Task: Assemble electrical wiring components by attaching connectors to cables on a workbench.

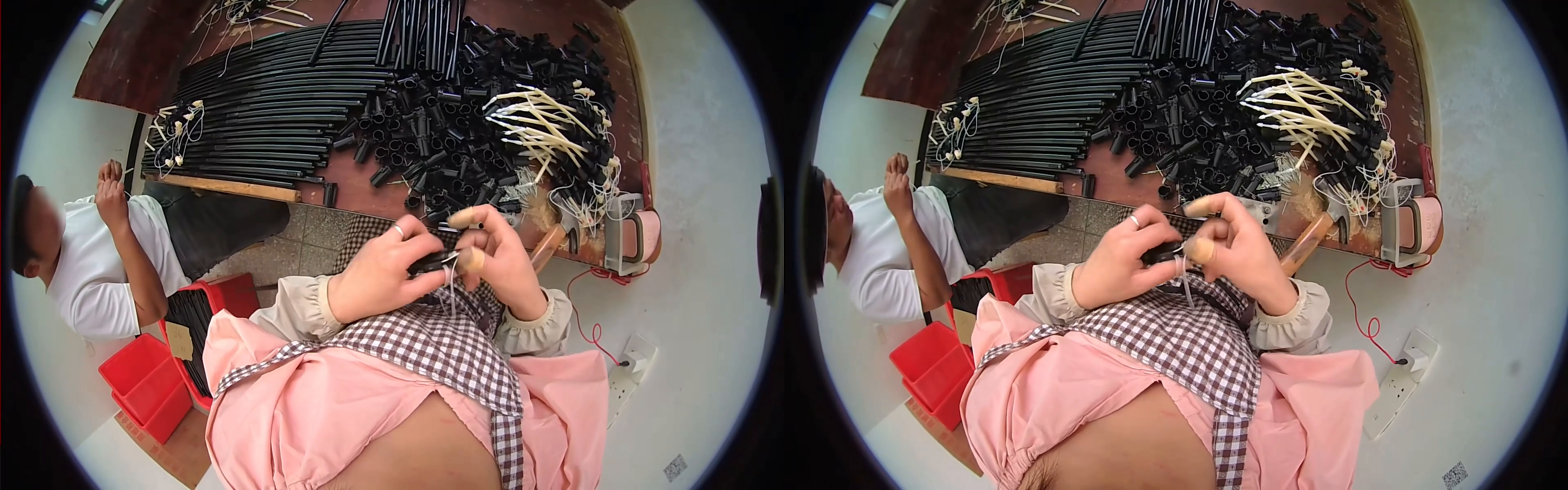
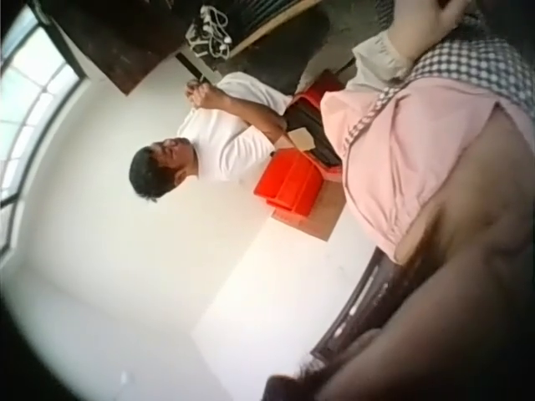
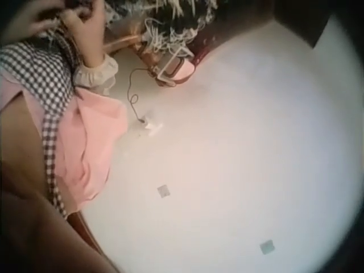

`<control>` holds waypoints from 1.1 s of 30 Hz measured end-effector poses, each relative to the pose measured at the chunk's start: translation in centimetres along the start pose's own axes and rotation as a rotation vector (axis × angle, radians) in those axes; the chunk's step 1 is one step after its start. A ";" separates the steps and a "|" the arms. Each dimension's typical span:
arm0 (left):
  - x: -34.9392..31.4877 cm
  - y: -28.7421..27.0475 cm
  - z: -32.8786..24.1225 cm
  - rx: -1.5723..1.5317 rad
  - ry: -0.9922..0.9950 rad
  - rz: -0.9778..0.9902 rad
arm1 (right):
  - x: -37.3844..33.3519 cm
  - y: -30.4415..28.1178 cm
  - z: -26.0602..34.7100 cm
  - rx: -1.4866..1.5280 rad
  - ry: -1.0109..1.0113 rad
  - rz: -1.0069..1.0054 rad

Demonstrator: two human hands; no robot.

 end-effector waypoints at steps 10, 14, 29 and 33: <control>-4.6 -2.8 5.5 -0.155 -0.250 0.229 | -0.7 3.1 3.0 -0.694 -0.591 0.047; -8.4 -4.4 4.3 -0.073 -0.214 -0.158 | 2.8 7.3 3.6 -0.701 -0.749 0.258; -11.0 -4.2 6.9 -0.017 -0.451 -0.381 | 8.6 7.5 -2.5 -1.167 -0.983 0.313; -7.5 -3.9 11.4 -0.072 -0.506 -0.232 | 4.9 5.4 -2.1 -1.179 -0.845 0.114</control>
Point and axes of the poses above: each hand's wrist, its own x-axis towards the middle knuckle, its own y-axis out of the palm, z = x × y, the point moved 3 cm from there along x, towards the middle knuckle, and after that the axes turned 6 degrees about -y, right-handed, at the moved point
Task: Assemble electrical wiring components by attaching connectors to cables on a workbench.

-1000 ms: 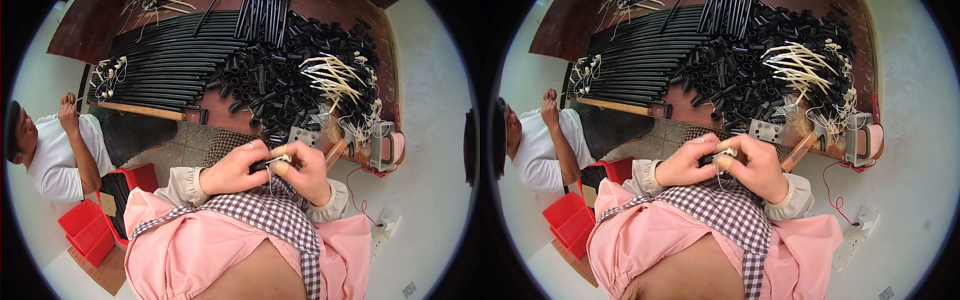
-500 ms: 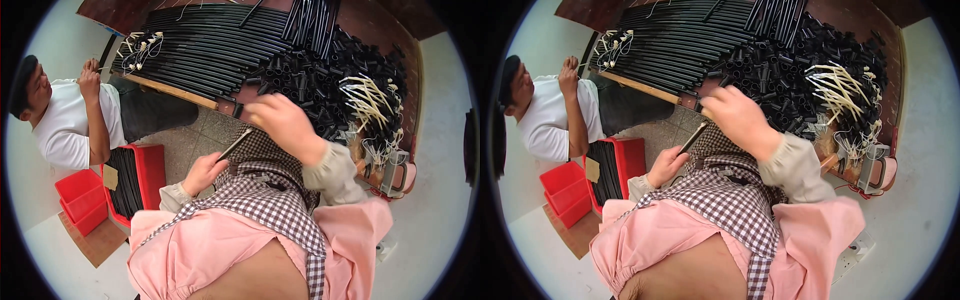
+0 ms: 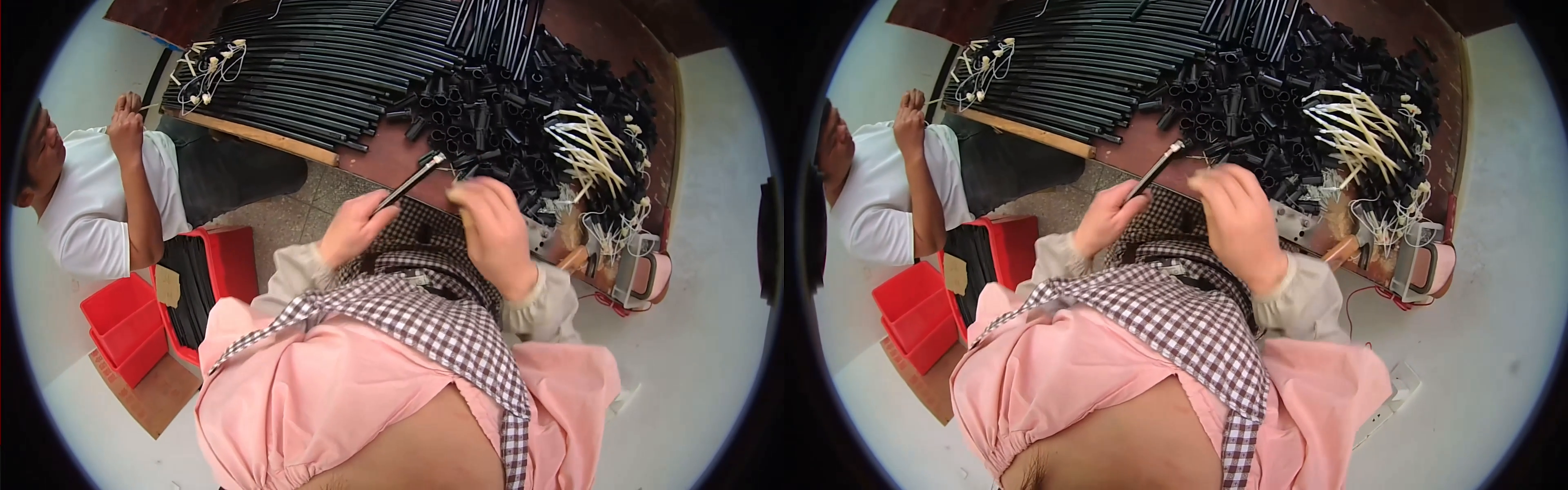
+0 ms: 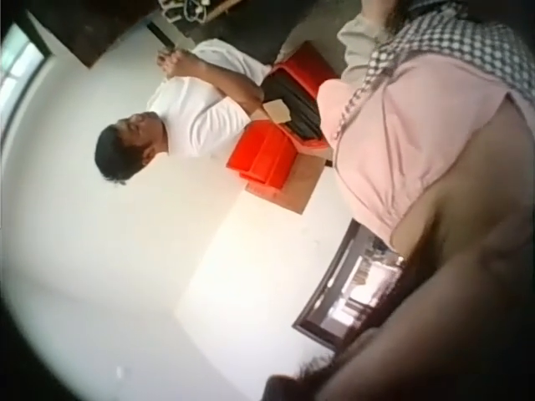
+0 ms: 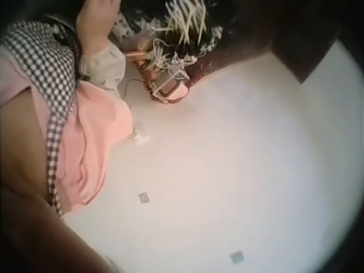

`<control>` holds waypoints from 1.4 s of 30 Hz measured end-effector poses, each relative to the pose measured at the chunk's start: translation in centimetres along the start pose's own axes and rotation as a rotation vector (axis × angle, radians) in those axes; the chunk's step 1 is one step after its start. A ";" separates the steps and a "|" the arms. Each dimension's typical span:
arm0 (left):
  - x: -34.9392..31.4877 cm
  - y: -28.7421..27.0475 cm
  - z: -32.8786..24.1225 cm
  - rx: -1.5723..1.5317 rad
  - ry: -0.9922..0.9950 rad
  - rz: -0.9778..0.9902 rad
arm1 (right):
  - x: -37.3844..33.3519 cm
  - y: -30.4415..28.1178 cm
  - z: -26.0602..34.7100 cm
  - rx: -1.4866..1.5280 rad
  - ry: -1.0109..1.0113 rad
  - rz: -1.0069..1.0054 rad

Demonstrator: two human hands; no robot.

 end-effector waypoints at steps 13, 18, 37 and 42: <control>1.7 6.9 5.0 -0.136 0.161 0.133 | -15.6 14.8 -11.7 -0.385 0.317 0.277; -0.4 7.3 4.2 -0.032 0.280 0.076 | -18.2 14.4 -13.8 -0.241 0.532 0.345; -0.5 7.9 -6.7 0.061 0.478 0.254 | -11.7 -5.0 -0.5 0.532 0.612 -0.239; 1.4 7.1 -10.4 0.229 0.587 0.308 | -10.4 -8.3 -2.4 0.909 0.583 -0.314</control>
Point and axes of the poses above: each hand's wrist, its own x-axis towards the middle knuckle, its own y-axis out of the palm, z = x × y, the point moved 3 cm from there along x, towards the middle knuckle, and after that the axes turned 6 degrees about -y, right-handed, at the moved point
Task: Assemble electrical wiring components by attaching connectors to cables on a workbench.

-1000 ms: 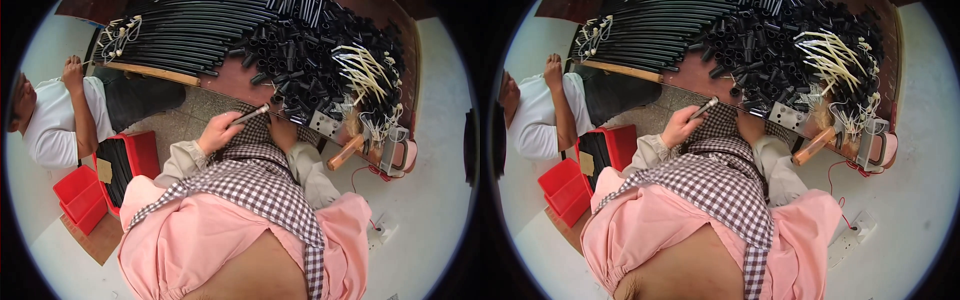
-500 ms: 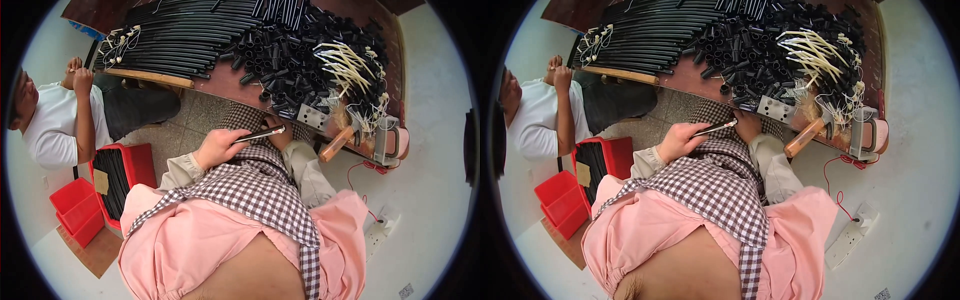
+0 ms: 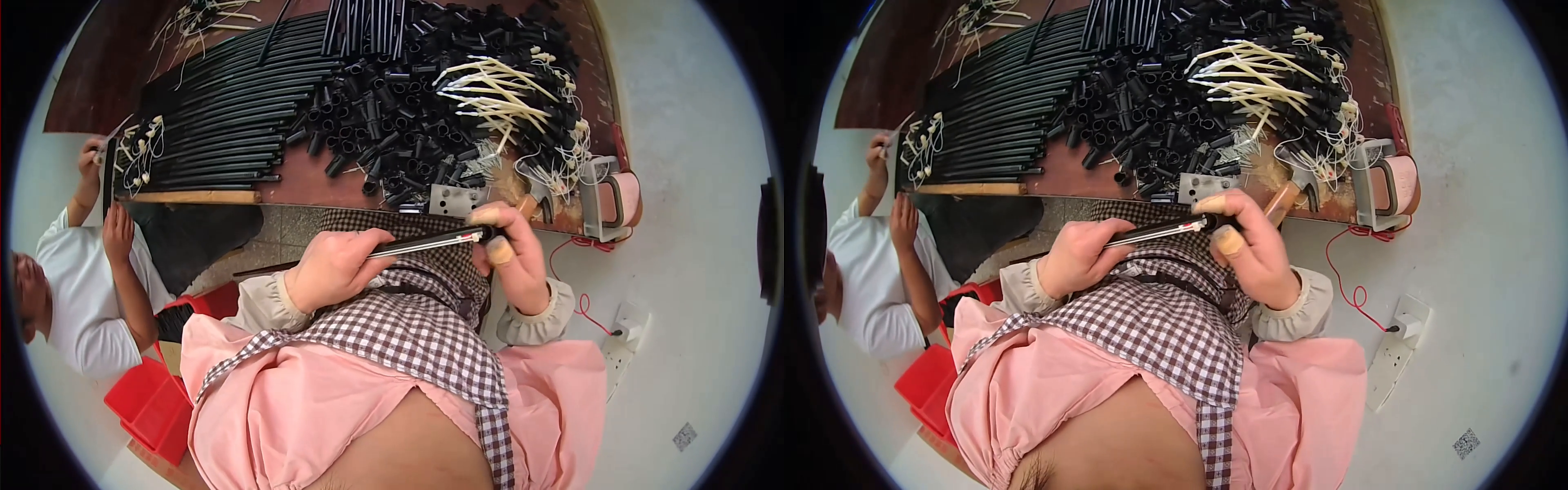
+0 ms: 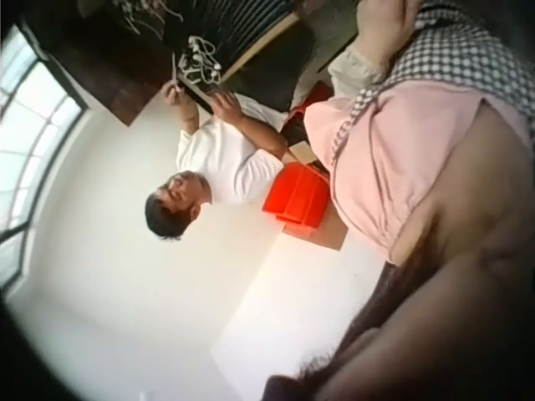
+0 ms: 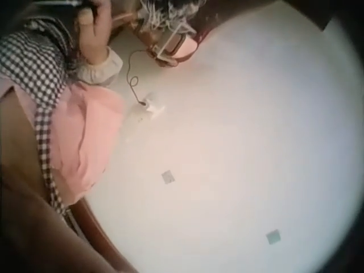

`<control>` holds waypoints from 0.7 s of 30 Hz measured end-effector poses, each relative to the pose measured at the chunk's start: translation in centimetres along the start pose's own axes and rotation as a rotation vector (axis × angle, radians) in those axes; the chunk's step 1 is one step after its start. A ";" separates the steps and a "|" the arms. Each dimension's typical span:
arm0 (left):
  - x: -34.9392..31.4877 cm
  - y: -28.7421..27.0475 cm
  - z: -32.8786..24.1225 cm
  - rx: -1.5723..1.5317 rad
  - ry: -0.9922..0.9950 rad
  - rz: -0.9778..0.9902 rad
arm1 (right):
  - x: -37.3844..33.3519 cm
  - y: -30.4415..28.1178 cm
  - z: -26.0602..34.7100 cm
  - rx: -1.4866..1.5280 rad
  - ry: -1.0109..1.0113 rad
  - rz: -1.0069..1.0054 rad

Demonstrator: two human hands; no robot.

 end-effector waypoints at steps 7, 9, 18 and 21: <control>0.2 -0.6 -2.3 0.266 -0.030 0.100 | 1.0 -1.6 0.8 0.320 0.322 0.047; 0.2 -0.5 -2.4 0.374 -0.101 0.090 | 1.3 -1.6 0.3 0.015 0.344 -0.055; 1.7 4.2 1.9 -0.540 -0.260 0.691 | 1.6 -0.1 -0.7 -0.806 -0.059 -0.188; 2.3 4.1 2.7 0.012 -0.226 0.399 | 1.8 -4.3 -2.2 -1.189 -0.068 -0.311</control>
Point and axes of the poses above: each hand's wrist, its own x-axis towards the middle knuckle, its own y-axis out of the palm, z = x × y, the point moved 3 cm from there along x, towards the middle knuckle, and after that the axes turned 6 degrees about -y, right-handed, at the moved point
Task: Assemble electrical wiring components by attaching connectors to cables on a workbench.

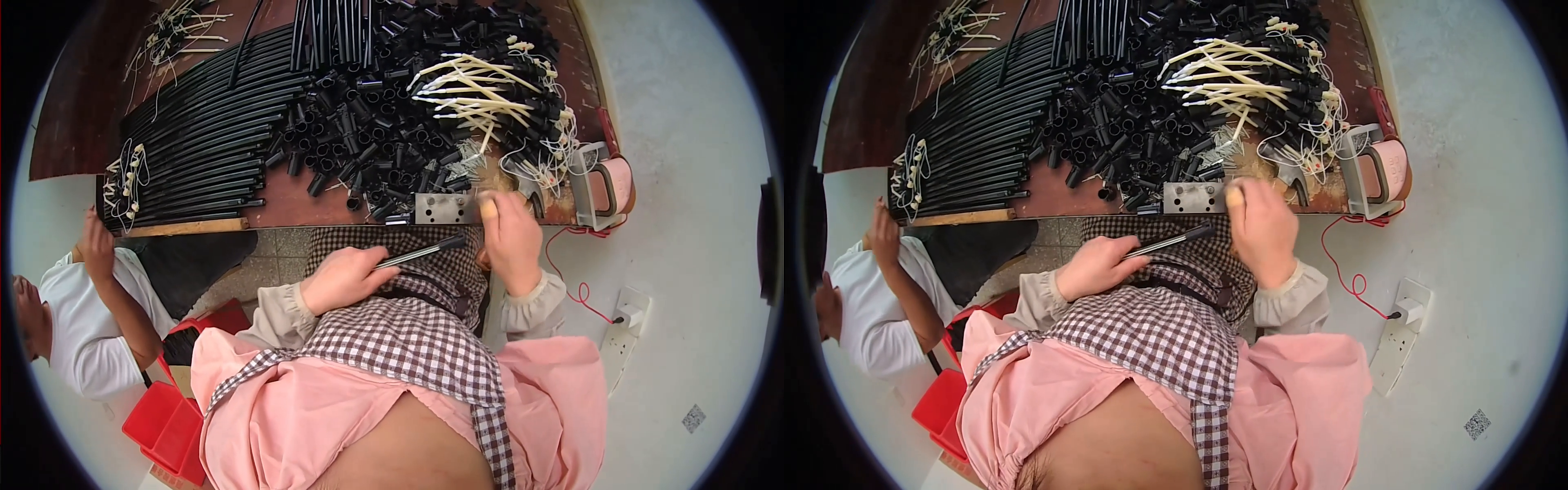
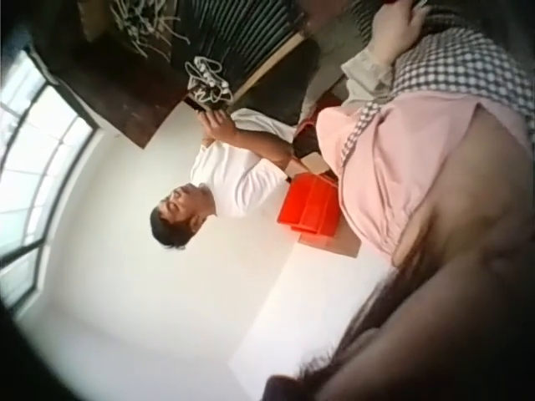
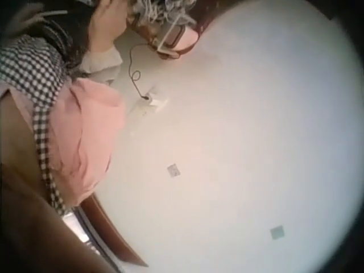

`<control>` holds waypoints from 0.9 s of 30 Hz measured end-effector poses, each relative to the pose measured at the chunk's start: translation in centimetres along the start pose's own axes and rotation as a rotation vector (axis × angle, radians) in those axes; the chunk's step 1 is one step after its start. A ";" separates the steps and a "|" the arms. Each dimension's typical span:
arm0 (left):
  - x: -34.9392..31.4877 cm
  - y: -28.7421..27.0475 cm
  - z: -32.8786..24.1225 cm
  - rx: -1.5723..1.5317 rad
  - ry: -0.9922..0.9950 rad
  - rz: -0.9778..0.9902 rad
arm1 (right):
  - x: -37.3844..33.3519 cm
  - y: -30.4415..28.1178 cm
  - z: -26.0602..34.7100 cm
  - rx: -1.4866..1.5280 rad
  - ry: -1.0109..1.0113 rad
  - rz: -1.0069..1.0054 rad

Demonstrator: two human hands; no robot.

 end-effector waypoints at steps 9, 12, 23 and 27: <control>-1.1 -3.3 -2.8 0.170 0.011 -0.376 | 1.5 3.0 -3.6 -0.589 -0.209 0.122; -0.7 -3.9 -2.9 0.349 -0.038 -0.457 | 2.9 3.1 -3.7 -0.639 -0.289 0.219; 1.5 -3.7 -2.8 0.251 -0.031 -0.233 | 0.9 2.9 -1.1 0.859 0.198 0.082; 1.9 -4.3 -2.8 0.277 -0.034 -0.235 | 0.5 3.0 -1.3 0.802 0.166 0.098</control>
Point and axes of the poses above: each hand's wrist, its own x-axis towards the middle knuckle, its own y-axis out of the palm, z = x × y, the point moved 3 cm from there along x, towards the middle knuckle, and after that the axes turned 6 degrees about -y, right-handed, at the moved point
